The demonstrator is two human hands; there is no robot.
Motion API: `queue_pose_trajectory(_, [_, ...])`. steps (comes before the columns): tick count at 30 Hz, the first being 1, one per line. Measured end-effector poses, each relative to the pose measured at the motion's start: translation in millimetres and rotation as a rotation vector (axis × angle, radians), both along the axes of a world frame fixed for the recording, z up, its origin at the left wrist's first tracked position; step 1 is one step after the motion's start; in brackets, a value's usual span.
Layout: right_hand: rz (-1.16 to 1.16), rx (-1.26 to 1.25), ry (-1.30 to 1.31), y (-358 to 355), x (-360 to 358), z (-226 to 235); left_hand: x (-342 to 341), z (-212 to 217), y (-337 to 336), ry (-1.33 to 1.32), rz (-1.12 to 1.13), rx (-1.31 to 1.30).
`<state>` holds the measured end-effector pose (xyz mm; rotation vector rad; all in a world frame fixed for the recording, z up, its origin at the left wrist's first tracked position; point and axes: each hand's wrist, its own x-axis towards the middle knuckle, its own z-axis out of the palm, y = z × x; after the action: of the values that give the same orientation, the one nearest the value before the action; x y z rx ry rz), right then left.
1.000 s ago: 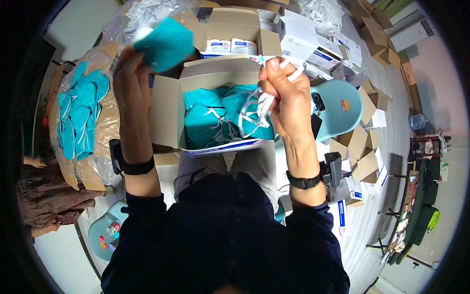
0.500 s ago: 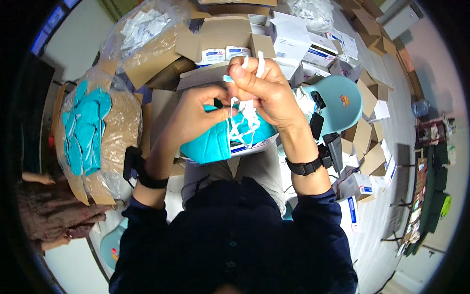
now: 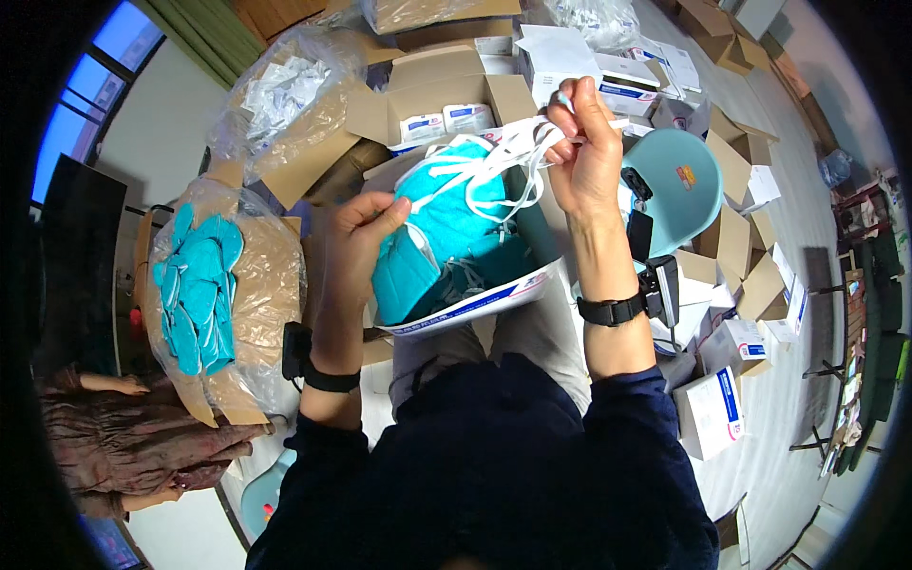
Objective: The recorder is shown packing teal surgical masks into a cardboard box.
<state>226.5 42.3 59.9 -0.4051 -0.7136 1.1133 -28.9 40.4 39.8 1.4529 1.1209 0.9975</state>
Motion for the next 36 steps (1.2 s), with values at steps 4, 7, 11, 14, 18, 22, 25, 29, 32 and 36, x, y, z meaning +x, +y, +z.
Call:
queue_pose_trajectory(4, [-0.347,-0.099,-0.7,-7,-26,-9,6,-7,-1,-0.087,0.05,0.055])
queue_pose_trajectory(7, [-0.255,0.106,-1.066,-18,-57,-14,12,-6,-1,-0.16,0.034,0.022])
queue_pose_trajectory(11, [-0.23,0.072,-1.304,-28,-70,-17,14,-11,-2,-0.134,0.042,0.088])
queue_pose_trajectory(14, [-0.291,0.089,-1.497,-30,-73,-20,10,-20,-3,-0.122,0.077,0.12])
queue_pose_trajectory(18, [-0.431,0.242,-1.732,-41,-79,-11,10,-24,-5,-0.062,0.179,0.203])
queue_pose_trajectory(22, [-0.348,0.287,-1.684,-53,-70,-3,0,-35,4,-0.042,0.284,0.26])
queue_pose_trajectory(25, [-0.246,0.217,-1.723,-54,-61,-3,11,-26,2,-0.001,0.262,0.238])
queue_pose_trajectory(29, [-0.107,0.268,-1.694,-52,-46,3,17,-33,-1,-0.012,0.234,0.188])
queue_pose_trajectory(32, [-0.027,0.297,-1.583,-51,-34,2,25,-31,-5,-0.006,0.219,0.203])
queue_pose_trajectory(36, [0.067,0.309,-1.579,-51,-24,5,32,-27,-7,0.053,0.2,0.301])
